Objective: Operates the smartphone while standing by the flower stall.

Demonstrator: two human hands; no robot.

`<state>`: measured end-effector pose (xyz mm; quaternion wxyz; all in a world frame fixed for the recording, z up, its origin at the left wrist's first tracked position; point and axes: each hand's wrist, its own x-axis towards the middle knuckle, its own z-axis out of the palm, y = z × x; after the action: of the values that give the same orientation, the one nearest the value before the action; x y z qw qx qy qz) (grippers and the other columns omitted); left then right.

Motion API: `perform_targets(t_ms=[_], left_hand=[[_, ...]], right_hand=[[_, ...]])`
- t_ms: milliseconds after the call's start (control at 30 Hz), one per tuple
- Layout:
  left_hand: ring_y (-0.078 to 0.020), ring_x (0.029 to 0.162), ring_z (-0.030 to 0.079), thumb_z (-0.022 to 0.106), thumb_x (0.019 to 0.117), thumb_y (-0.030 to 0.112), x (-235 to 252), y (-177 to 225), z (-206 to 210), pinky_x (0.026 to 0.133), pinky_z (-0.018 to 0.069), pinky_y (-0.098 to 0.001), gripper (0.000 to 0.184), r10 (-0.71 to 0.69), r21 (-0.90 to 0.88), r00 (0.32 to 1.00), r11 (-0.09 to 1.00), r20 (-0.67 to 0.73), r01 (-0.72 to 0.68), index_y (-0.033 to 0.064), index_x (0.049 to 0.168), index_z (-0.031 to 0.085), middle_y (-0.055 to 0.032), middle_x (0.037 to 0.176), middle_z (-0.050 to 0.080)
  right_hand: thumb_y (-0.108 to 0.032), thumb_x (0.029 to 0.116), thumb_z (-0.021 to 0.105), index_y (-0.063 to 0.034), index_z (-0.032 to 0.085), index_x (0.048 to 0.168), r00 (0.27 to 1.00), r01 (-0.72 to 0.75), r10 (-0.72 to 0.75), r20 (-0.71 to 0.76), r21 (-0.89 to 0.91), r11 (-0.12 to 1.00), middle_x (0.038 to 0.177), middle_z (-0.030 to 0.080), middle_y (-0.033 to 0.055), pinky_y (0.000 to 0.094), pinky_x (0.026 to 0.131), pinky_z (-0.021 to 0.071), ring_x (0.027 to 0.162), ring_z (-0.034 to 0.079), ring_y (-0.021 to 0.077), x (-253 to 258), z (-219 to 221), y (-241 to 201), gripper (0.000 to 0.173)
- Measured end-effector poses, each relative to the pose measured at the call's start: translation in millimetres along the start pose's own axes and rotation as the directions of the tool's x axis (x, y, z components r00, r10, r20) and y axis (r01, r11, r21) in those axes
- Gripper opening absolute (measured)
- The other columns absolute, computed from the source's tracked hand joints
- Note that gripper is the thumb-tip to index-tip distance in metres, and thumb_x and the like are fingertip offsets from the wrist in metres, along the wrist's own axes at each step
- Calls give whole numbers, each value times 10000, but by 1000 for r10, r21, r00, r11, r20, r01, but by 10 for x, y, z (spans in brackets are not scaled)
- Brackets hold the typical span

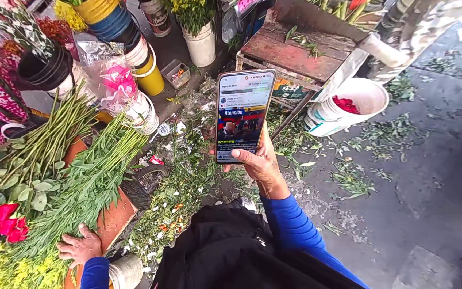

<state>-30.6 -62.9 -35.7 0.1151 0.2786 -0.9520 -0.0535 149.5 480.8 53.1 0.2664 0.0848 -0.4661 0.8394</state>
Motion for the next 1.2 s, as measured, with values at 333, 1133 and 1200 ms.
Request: perform_targets(t_ms=[333,1133,1200], left_hand=[[-451,1536,195,228,992,736,17,-2,11,1087,281,-773,837,2,-4,1000,1000,-8,-2,190,1624,284,-195,1687,177],[-452,1534,203,222,991,738,-13,29,-20,1079,291,-775,841,-5,4,1000,1000,-4,5,186,1623,282,-198,1681,193],[-445,1535,204,221,989,740,-10,26,-15,1083,292,-771,838,-11,4,1000,1000,-3,11,197,1625,279,-191,1683,192]], right_hand=[[15,891,694,-208,298,1473,1000,21,-21,-6,-6,1000,1248,667,165,393,607,663,992,738,347,-26,17,-27,739],[49,869,673,-190,289,1475,989,23,-24,-144,-13,1000,1238,663,181,398,589,658,971,740,354,56,-107,46,756],[45,872,674,-186,276,1490,988,17,-19,-151,-19,1000,1240,659,186,401,588,658,971,739,357,60,-107,42,771]])
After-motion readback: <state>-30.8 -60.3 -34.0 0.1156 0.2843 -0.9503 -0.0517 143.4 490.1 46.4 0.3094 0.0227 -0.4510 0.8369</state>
